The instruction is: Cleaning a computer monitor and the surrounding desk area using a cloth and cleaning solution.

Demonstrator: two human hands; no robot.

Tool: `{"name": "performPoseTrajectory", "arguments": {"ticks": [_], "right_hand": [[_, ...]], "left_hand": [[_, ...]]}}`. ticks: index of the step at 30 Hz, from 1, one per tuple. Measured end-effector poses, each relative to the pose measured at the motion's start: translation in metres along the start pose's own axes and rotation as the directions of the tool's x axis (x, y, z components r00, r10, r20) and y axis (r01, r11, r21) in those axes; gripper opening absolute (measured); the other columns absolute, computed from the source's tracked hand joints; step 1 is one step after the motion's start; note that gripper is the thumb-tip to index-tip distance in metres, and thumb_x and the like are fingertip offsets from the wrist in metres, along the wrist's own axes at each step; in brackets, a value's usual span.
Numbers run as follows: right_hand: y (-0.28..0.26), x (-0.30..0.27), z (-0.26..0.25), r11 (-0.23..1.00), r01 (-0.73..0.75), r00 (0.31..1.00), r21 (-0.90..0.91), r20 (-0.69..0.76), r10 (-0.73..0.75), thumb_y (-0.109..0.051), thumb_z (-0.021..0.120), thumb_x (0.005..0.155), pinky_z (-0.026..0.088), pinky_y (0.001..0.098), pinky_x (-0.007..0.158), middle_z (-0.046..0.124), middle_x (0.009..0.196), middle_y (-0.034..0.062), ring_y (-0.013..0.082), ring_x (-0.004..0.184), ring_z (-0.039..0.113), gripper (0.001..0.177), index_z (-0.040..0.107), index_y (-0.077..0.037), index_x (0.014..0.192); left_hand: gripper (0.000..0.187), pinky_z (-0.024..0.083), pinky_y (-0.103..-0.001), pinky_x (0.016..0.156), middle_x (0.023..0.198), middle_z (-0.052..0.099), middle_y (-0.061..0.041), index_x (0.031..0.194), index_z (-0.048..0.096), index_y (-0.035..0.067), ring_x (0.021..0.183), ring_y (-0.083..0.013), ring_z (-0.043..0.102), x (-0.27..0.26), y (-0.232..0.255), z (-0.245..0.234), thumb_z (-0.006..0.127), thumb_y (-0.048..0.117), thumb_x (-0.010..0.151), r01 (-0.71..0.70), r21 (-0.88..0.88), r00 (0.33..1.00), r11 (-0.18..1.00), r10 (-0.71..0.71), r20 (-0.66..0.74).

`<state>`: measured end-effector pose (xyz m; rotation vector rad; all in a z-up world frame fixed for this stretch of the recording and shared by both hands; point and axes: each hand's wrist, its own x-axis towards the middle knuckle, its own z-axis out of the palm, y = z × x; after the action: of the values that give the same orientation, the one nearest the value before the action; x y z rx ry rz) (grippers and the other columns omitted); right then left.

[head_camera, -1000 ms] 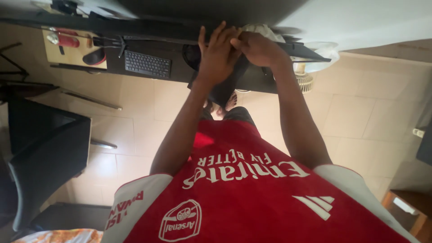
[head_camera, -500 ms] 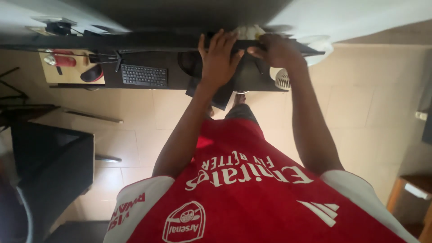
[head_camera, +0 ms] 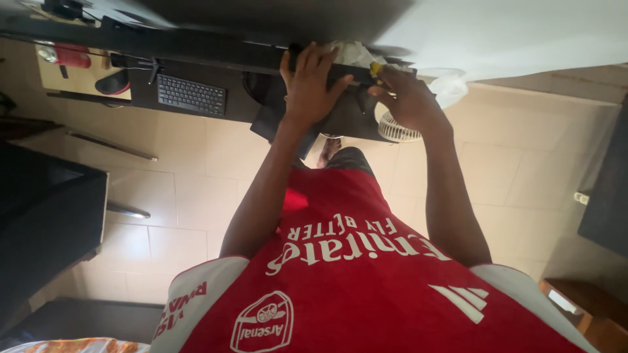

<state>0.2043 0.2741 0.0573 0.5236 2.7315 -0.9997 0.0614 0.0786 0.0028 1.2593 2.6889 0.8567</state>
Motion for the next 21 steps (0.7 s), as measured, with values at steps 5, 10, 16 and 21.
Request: {"name": "performPoseTrajectory", "arguments": {"ticks": [5,10,16,21], "right_hand": [[0.04,0.032,0.001,0.97,-0.236,0.969,0.055,0.091,0.23,-0.06,0.046,0.106,0.048,0.0489,0.098,0.071,0.118,0.0235,0.0427,0.114,0.065,0.064,0.066,-0.007,0.135],[0.063,0.06,0.013,0.927,-0.366,0.895,-0.076,0.243,0.373,-0.07,0.029,0.113,0.048,0.0479,0.104,0.072,0.113,0.0275,0.042,0.114,0.067,0.084,0.074,0.0,0.124],[0.019,0.004,0.0,0.999,-0.036,0.999,-0.029,-0.021,0.036,-0.044,0.045,0.112,0.049,0.0528,0.084,0.069,0.115,0.0243,0.0455,0.102,0.065,0.05,0.068,-0.003,0.127],[0.053,-0.043,-0.002,0.987,0.047,0.946,0.156,-0.324,0.007,-0.01,0.067,0.099,0.058,0.0421,0.086,0.076,0.11,0.017,0.036,0.098,0.074,0.021,0.076,-0.003,0.116]], "left_hand": [[0.058,0.013,-0.065,0.118,0.143,0.06,-0.009,0.14,0.064,0.016,0.143,-0.0293,0.042,-0.002,0.004,0.016,0.072,0.054,0.096,-0.025,0.013,1.0,1.0,0.025,0.001],[0.052,0.015,-0.064,0.119,0.144,0.061,-0.006,0.134,0.068,0.015,0.143,-0.0291,0.043,-0.003,0.006,0.009,0.074,0.052,0.097,-0.05,0.024,0.999,0.998,0.05,-0.006],[0.05,0.014,-0.063,0.117,0.14,0.062,-0.006,0.13,0.07,0.014,0.141,-0.03,0.042,-0.004,0.004,0.005,0.076,0.049,0.096,-0.072,0.0,0.997,0.997,0.072,-0.006],[0.046,0.013,-0.062,0.119,0.138,0.065,-0.003,0.128,0.072,0.016,0.142,-0.0266,0.043,-0.004,0.007,-0.002,0.076,0.048,0.095,-0.029,-0.034,0.999,0.999,0.03,0.029]]}}
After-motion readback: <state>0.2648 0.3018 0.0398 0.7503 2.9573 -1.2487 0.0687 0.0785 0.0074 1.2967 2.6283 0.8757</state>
